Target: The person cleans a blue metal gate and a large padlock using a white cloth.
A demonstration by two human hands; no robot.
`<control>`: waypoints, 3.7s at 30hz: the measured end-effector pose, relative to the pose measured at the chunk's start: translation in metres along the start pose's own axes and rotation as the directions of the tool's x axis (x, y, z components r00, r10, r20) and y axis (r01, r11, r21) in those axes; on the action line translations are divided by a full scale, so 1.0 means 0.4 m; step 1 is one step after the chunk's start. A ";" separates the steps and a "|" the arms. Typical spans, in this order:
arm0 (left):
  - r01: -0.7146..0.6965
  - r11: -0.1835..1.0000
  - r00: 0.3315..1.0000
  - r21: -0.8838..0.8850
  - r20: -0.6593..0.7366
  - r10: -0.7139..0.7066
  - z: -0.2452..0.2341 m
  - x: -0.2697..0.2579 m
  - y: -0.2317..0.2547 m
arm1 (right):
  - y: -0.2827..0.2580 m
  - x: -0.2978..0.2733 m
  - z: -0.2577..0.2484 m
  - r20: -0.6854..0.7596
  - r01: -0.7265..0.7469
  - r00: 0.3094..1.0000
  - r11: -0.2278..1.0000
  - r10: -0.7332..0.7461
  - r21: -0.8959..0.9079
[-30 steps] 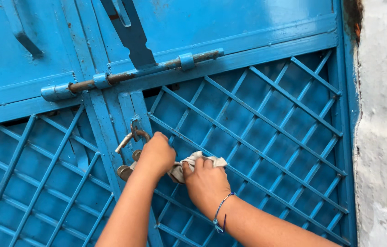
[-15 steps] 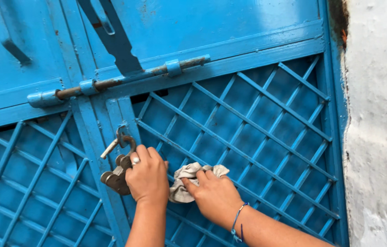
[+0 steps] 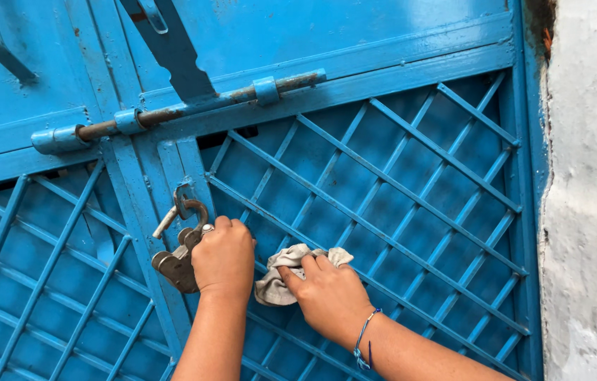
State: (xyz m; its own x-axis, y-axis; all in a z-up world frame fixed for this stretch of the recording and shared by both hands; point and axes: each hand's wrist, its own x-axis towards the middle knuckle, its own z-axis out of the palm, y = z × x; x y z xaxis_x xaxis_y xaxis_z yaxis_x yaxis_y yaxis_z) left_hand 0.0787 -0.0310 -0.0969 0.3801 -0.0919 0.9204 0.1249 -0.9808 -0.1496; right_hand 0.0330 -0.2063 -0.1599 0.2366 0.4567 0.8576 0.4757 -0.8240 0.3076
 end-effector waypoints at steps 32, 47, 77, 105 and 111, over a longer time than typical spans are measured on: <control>-0.064 0.993 0.998 0.102 -0.015 0.065 0.056 0.038 -0.014 | -0.031 0.136 0.038 0.129 -0.161 0.978 0.986 0.165 -0.039; -0.088 0.993 0.996 0.078 -0.024 0.090 0.061 0.039 -0.018 | -0.025 0.083 0.051 -0.043 -0.113 0.993 0.994 0.112 0.001; -0.121 0.991 0.982 0.056 0.151 0.111 0.001 0.031 -0.019 | 0.029 -0.013 0.062 -0.134 0.064 0.989 0.997 -0.068 -0.031; -0.002 0.992 0.919 -0.125 0.390 0.051 -0.064 0.075 -0.013 | 0.032 -0.023 0.039 -0.203 0.130 0.971 0.992 -0.126 0.003; 0.378 0.785 0.847 -0.490 0.526 -0.079 -0.108 0.070 -0.066 | 0.010 0.036 0.015 -0.241 0.154 0.956 0.986 -0.165 -0.065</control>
State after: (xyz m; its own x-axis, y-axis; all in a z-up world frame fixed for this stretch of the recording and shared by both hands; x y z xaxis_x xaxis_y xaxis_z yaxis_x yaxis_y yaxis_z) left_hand 0.0465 -0.0152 -0.0517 0.7943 0.0897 0.6009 -0.2077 -0.8893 0.4074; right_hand 0.0436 -0.2011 -0.1488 -0.0564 0.4922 0.8686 0.4501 -0.7641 0.4622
